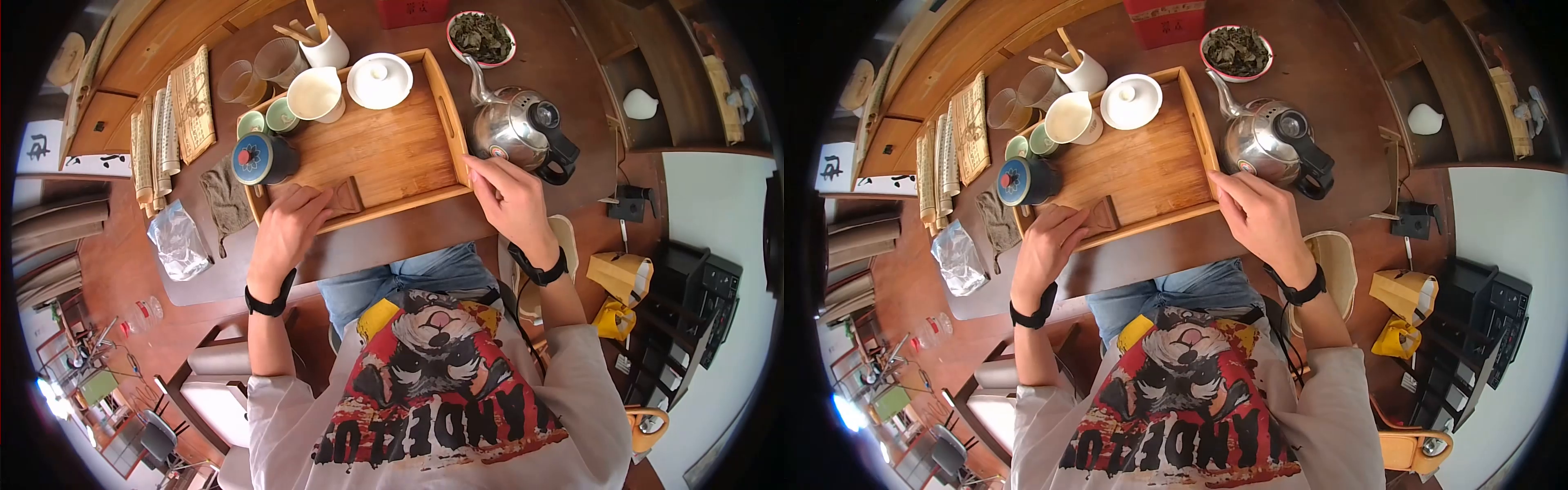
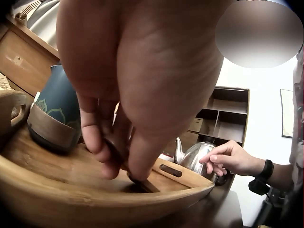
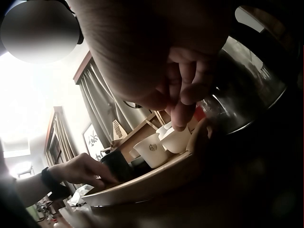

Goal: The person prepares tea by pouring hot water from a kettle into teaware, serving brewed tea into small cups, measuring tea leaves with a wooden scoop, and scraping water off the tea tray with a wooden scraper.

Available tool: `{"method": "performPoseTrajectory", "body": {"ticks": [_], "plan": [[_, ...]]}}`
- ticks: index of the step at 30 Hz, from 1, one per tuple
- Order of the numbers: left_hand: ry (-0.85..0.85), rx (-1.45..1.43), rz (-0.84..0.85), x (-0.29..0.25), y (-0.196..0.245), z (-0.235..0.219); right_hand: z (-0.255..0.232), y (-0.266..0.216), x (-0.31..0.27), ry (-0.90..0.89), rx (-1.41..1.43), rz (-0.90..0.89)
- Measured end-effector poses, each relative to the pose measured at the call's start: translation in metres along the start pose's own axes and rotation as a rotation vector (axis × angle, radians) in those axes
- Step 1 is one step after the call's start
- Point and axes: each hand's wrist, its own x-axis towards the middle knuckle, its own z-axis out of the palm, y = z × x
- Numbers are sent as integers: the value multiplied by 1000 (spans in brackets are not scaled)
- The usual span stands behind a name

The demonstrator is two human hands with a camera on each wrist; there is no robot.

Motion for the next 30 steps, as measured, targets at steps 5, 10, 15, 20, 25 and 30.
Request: {"method": "performPoseTrajectory", "body": {"ticks": [5, 10, 15, 20, 25, 30], "plan": [[-46, -6, 39, 15, 7, 14, -2, 3, -3, 4, 24, 7], [-85, -71, 121, 38, 14, 25, -2, 7, -8, 8, 70, -29], [-104, -79, 168, 56, 23, 37, -5, 7, -10, -1, 68, -33], [-107, -82, 210, 70, 28, 47, -5, 11, -12, 19, 85, -49], [-117, -119, 219, 81, 34, 53, -8, 15, -14, 29, 86, -51], [-115, -126, 217, 90, 45, 63, -10, 18, -16, 57, 101, -52]]}}
